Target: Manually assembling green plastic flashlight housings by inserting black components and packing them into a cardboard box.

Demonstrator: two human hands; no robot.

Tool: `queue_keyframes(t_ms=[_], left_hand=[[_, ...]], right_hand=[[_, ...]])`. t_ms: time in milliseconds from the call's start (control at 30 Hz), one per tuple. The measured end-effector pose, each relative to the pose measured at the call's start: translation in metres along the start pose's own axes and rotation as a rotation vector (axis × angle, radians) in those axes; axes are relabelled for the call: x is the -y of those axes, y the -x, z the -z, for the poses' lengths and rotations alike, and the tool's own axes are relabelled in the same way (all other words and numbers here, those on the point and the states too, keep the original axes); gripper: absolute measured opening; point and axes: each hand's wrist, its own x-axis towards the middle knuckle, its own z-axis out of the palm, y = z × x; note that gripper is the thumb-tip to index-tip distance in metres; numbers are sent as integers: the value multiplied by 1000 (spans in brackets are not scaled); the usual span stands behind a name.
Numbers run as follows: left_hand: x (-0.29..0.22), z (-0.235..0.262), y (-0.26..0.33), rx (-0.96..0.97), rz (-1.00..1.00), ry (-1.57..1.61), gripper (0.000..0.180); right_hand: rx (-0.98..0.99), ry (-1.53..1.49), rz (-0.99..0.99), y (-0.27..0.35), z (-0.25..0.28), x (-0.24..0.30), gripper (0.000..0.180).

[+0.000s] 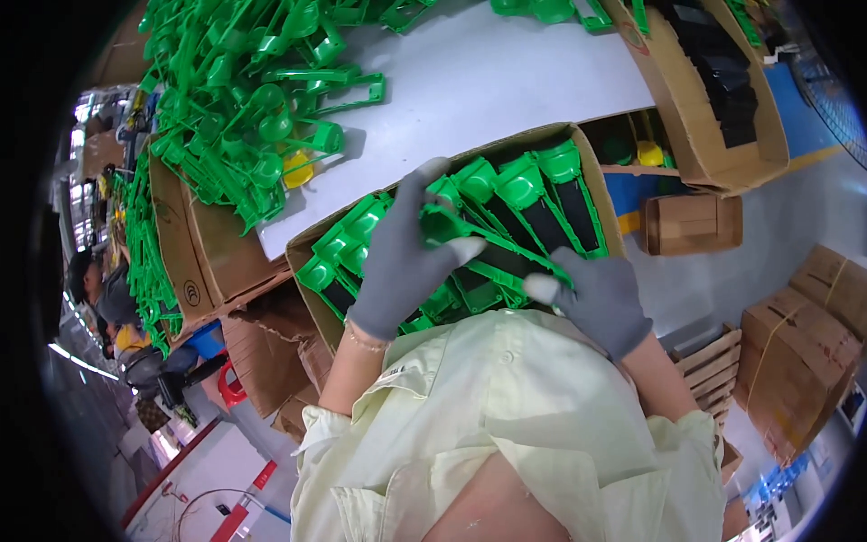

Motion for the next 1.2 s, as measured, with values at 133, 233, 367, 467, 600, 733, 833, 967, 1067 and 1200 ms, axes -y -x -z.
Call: queue_keyframes(t_ms=[133, 233, 367, 467, 600, 733, 833, 967, 1067, 1200], left_hand=[[-16, -3, -11, 11, -124, -615, 78], [-20, 1, -11, 3, -157, -658, 76], [-13, 23, -19, -155, -215, -642, 63], [13, 55, -13, -361, -314, -721, 50], [26, 76, 6, -406, -61, -513, 40], [30, 73, 8, -402, -16, -472, 39], [24, 68, -2, -358, -66, -493, 39], [20, 68, -7, -354, -67, -502, 38], [34, 75, -1, -415, -54, -489, 37], [30, 73, -2, -384, -39, -444, 36]], right_hand=[[139, 101, 84, 2, 40, 15, 44], [-65, 174, 111, -19, 58, 1, 36], [-559, 224, -78, -66, 140, -44, 31], [-578, 407, -159, -81, 205, -99, 52], [-415, 828, 57, -92, 244, -175, 75], [-174, 986, 106, -112, 248, -183, 96], [-81, 1040, -8, -124, 250, -173, 107], [-60, 1033, -11, -125, 250, -183, 102], [-82, 1066, 76, -115, 252, -194, 95], [-63, 1006, 99, -119, 255, -182, 86]])
